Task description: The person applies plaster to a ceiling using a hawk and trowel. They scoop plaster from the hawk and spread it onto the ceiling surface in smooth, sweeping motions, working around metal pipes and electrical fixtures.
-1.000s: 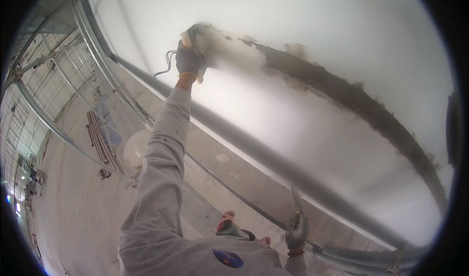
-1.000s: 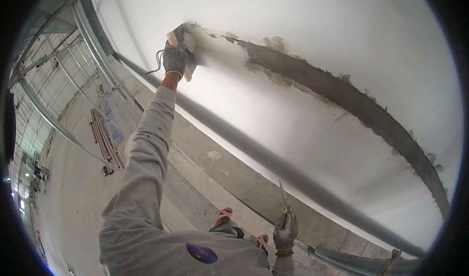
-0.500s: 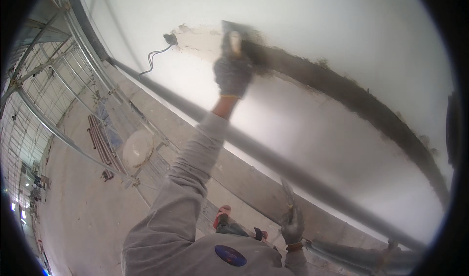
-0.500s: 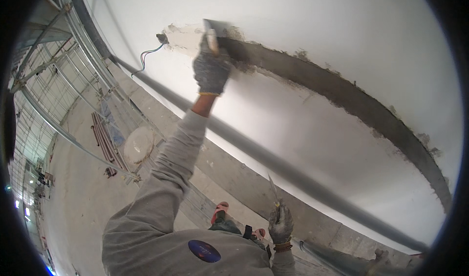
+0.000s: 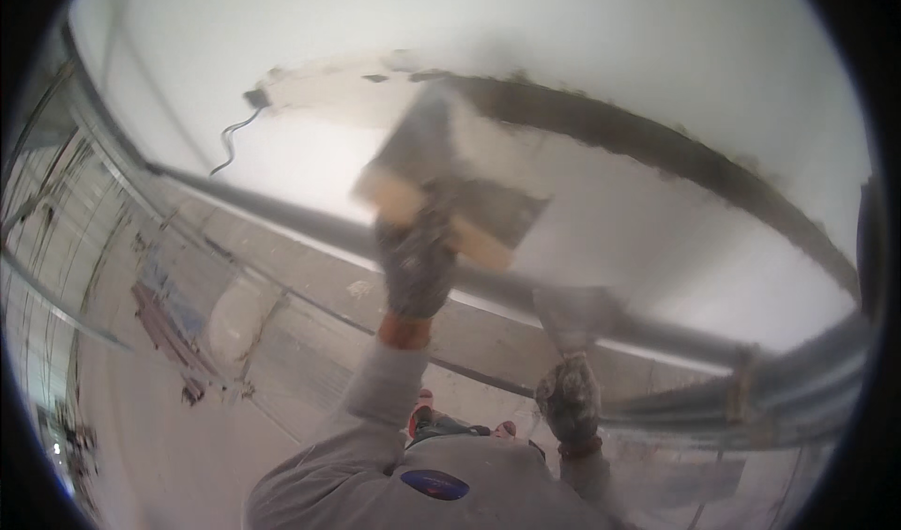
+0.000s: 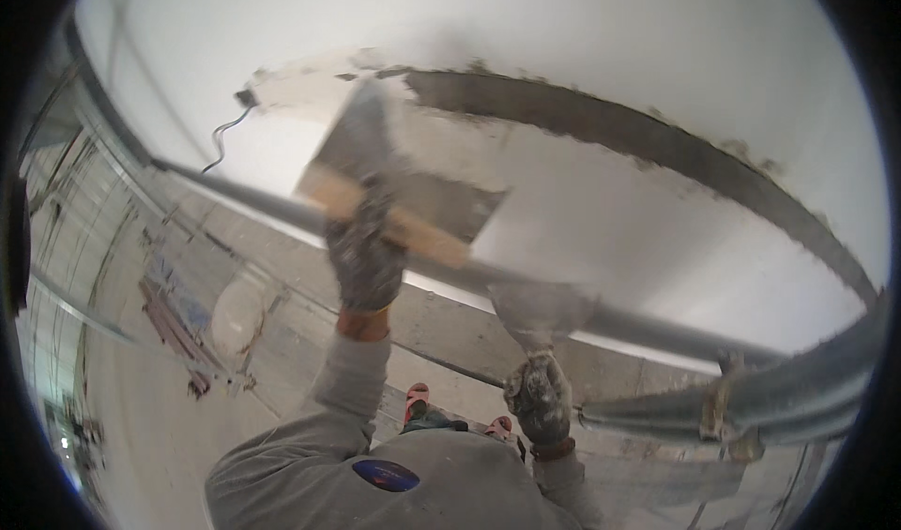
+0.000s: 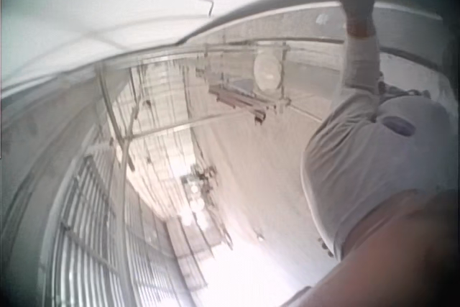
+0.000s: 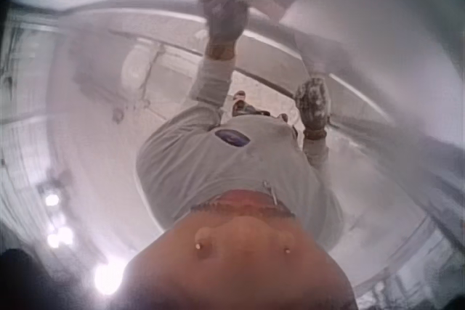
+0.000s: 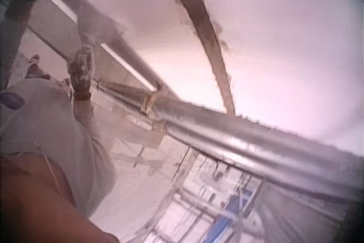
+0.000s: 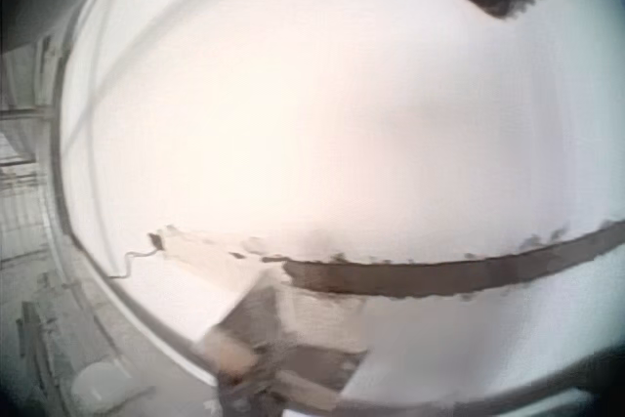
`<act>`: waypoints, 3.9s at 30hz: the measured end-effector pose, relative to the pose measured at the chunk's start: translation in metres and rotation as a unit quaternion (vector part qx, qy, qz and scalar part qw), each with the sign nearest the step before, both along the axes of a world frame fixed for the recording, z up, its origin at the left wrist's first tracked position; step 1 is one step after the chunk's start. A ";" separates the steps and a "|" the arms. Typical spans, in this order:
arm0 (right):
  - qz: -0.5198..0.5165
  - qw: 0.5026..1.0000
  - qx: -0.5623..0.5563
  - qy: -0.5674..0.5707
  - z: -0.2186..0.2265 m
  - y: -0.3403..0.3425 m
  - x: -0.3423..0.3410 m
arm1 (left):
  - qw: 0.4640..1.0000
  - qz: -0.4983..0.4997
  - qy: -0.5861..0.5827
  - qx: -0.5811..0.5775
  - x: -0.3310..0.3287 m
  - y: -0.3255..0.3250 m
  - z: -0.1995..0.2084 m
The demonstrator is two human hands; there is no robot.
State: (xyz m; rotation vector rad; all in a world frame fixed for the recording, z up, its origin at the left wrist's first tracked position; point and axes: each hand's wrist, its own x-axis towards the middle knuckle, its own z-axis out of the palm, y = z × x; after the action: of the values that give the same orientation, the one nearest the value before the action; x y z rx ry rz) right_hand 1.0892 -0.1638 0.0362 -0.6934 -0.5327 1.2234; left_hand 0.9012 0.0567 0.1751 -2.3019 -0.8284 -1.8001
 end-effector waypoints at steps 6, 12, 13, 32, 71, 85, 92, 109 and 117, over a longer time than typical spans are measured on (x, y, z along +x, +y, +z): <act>0.159 0.969 0.105 0.154 0.020 0.046 -0.023 | 0.988 0.012 0.142 0.060 -0.051 -0.052 -0.017; 0.232 0.972 -0.001 -0.026 0.036 0.046 -0.047 | 0.885 -0.199 0.300 -0.297 -0.130 -0.031 -0.032; 0.240 0.970 -0.002 -0.027 0.042 0.049 -0.050 | 0.862 -0.176 0.322 -0.350 -0.147 -0.030 -0.050; -0.187 0.701 0.042 -0.687 -0.082 0.088 -0.036 | 0.950 0.023 -0.204 -0.234 -0.104 0.134 0.038; 0.209 0.974 0.079 -0.023 -0.015 0.028 0.019 | 0.940 -0.265 0.145 -0.158 -0.026 -0.069 -0.025; -0.065 0.701 0.240 -0.668 -0.015 0.138 -0.099 | 0.497 -0.220 -0.452 -0.707 -0.157 -0.050 -0.102; -0.009 0.704 0.264 -0.660 -0.031 0.156 -0.100 | 0.540 -0.245 -0.388 -0.706 -0.185 -0.018 -0.121; 0.233 0.928 0.058 0.284 -0.068 0.133 -0.122 | 0.976 0.184 0.115 -0.031 -0.204 -0.002 -0.074; 0.285 0.941 0.023 0.179 0.014 0.149 -0.141 | 0.924 -0.085 0.342 -0.149 -0.236 0.051 -0.088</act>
State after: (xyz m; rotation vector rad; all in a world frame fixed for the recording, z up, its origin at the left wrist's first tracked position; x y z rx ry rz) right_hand 0.9478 -0.0144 0.0498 -0.2607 -0.4664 1.8284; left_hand 0.6655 0.1076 0.0866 -2.9717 -0.8207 -0.8036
